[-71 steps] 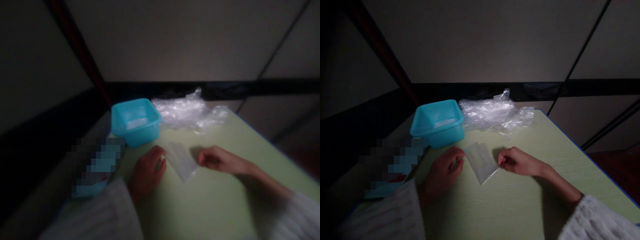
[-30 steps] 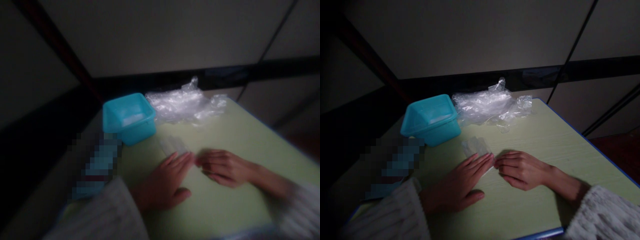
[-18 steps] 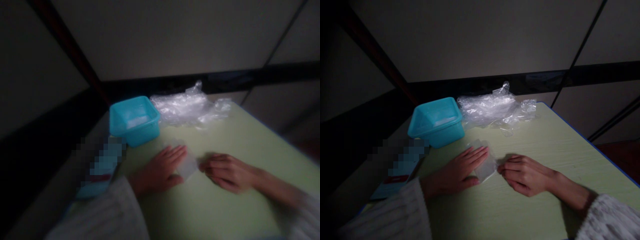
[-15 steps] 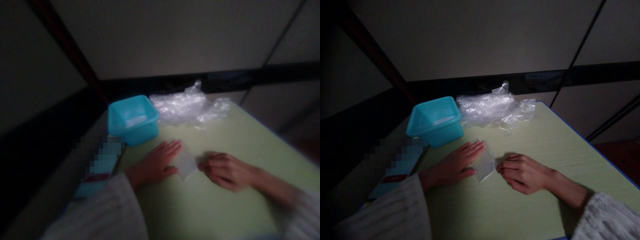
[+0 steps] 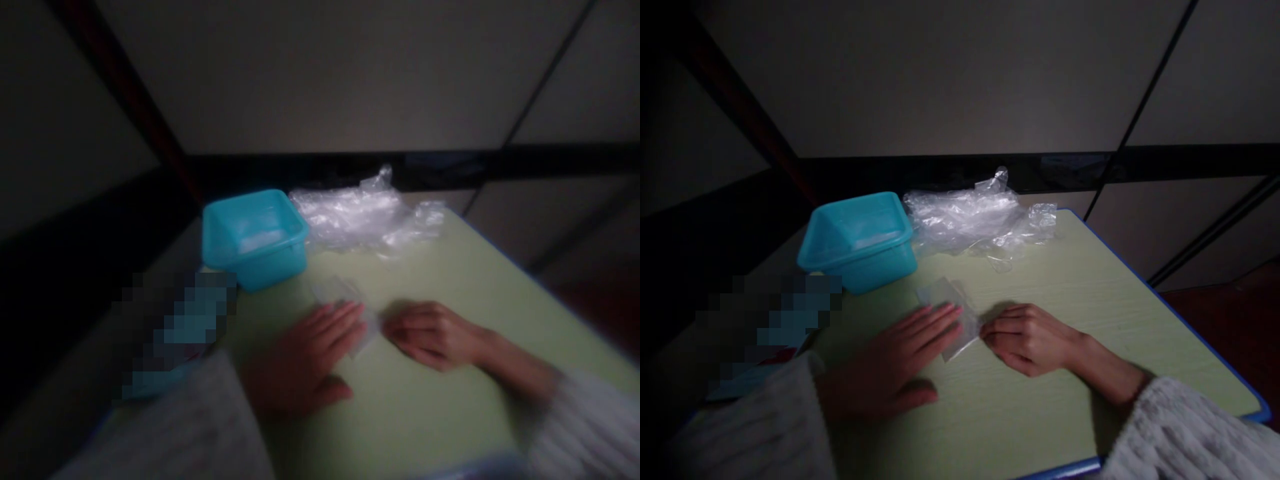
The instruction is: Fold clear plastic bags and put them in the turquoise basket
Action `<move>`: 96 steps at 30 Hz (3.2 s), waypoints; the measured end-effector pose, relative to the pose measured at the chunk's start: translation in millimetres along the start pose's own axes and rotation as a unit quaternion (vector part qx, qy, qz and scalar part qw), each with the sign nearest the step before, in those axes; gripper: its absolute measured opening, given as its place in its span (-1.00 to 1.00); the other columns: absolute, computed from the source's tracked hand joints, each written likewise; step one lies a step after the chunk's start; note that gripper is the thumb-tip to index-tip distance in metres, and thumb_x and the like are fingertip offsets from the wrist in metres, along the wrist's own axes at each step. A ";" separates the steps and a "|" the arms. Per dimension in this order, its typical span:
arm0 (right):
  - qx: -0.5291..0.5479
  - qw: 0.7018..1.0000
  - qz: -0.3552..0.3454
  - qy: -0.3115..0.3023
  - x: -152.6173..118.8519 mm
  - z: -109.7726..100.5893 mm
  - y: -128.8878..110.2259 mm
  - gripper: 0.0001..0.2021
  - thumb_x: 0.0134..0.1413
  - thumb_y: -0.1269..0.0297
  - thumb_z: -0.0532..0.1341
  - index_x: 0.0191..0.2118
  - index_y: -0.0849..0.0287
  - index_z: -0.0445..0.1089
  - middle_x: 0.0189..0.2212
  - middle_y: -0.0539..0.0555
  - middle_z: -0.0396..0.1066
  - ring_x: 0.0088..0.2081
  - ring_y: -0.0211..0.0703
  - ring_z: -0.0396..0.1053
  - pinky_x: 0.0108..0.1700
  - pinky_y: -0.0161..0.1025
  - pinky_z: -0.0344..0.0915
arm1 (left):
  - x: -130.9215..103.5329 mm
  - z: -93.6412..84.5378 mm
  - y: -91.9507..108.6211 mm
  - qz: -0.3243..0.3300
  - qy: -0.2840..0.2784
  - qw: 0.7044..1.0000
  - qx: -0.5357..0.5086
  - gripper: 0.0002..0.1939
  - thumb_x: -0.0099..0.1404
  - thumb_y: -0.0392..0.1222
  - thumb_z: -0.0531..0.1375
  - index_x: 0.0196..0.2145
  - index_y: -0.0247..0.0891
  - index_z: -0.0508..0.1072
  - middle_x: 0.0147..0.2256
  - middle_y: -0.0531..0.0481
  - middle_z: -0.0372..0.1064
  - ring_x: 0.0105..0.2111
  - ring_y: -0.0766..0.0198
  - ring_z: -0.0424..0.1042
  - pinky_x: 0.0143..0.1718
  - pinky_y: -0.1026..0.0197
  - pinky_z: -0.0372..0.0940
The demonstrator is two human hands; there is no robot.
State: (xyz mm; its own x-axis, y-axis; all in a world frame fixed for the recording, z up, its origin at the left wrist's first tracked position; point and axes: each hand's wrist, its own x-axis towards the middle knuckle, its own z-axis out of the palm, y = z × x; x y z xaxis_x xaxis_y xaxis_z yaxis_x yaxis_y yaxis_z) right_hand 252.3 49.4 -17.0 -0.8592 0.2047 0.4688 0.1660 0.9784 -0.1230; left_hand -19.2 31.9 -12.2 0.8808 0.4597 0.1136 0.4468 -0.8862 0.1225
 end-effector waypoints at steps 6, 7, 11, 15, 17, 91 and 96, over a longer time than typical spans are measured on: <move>-0.030 0.999 -0.002 0.021 1.9 -0.8 1.6 -0.80 0.19 0.43 0.05 -0.16 0.35 0.39 -0.20 0.26 0.48 -0.16 -0.11 0.43 -0.18 -0.16 0.40 | -1.0 1.4 13.5 0.017 -0.052 0.996 -0.067 -0.14 0.25 0.30 -0.07 0.28 -0.40 -0.10 0.29 -0.29 -0.22 0.29 0.00 -0.22 0.26 -0.04 -0.19; -0.039 0.999 -0.005 0.021 2.3 -1.2 2.3 -0.81 0.20 0.43 0.05 -0.17 0.34 0.39 -0.21 0.24 0.49 -0.18 -0.12 0.44 -0.20 -0.18 0.41 | -0.9 1.3 12.8 0.014 -0.057 0.996 -0.072 -0.13 0.24 0.30 -0.06 0.28 -0.40 -0.10 0.29 -0.29 -0.23 0.29 -0.01 -0.22 0.26 -0.05 -0.20; -0.090 0.995 -0.034 -0.009 4.6 -5.1 4.1 -0.75 0.26 0.46 -0.01 -0.18 0.35 0.41 -0.24 0.20 0.50 -0.23 -0.14 0.45 -0.24 -0.19 0.42 | -0.2 0.3 10.8 0.015 -0.064 0.994 -0.083 -0.13 0.23 0.31 -0.05 0.28 -0.38 -0.08 0.29 -0.29 -0.23 0.29 -0.03 -0.23 0.26 -0.07 -0.20; -0.127 0.990 -0.044 -0.032 7.6 -8.6 3.1 -0.71 0.28 0.47 -0.06 -0.17 0.39 0.41 -0.27 0.21 0.50 -0.26 -0.16 0.45 -0.24 -0.21 0.42 | 0.2 0.4 11.3 0.015 -0.056 0.994 -0.090 -0.14 0.24 0.31 -0.05 0.28 -0.35 -0.09 0.29 -0.27 -0.22 0.29 -0.02 -0.22 0.26 -0.05 -0.21; -0.140 0.989 -0.041 -0.038 8.8 -8.9 2.2 -0.70 0.28 0.47 -0.07 -0.15 0.39 0.40 -0.27 0.22 0.50 -0.25 -0.17 0.45 -0.22 -0.20 0.42 | 0.1 0.6 11.4 0.015 -0.058 0.994 -0.090 -0.14 0.24 0.31 -0.05 0.28 -0.35 -0.09 0.29 -0.27 -0.22 0.29 -0.01 -0.22 0.26 -0.05 -0.22; -0.132 0.988 0.006 -0.082 10.4 -5.1 0.8 -0.74 0.28 0.43 -0.05 -0.27 0.26 0.39 -0.18 0.16 0.45 -0.13 -0.16 0.38 -0.07 -0.15 0.37 | 0.5 5.6 0.7 0.038 0.051 0.997 -0.036 -0.50 0.31 0.00 0.07 0.12 -0.32 0.26 0.17 -0.26 0.15 0.19 0.00 0.10 0.16 -0.06 0.09; -0.094 0.992 0.059 -0.060 13.8 -3.8 -3.1 -0.77 0.22 0.47 -0.04 -0.19 0.29 0.35 -0.11 0.24 0.44 -0.04 -0.11 0.38 -0.03 -0.14 0.39 | -1.2 4.3 0.3 0.029 0.088 0.996 0.010 -0.50 0.25 -0.06 0.11 0.03 -0.48 0.33 0.06 -0.33 0.30 0.11 0.00 0.24 0.09 -0.01 0.22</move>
State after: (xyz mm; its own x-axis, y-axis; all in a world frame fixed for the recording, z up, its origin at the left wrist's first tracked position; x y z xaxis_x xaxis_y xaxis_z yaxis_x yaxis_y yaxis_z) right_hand 241.7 49.3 -6.8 -0.8784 0.3244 0.3511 0.3464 0.9381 0.0000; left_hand -19.4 30.8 -16.5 0.8651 0.4089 0.2906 0.4006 -0.9118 0.0905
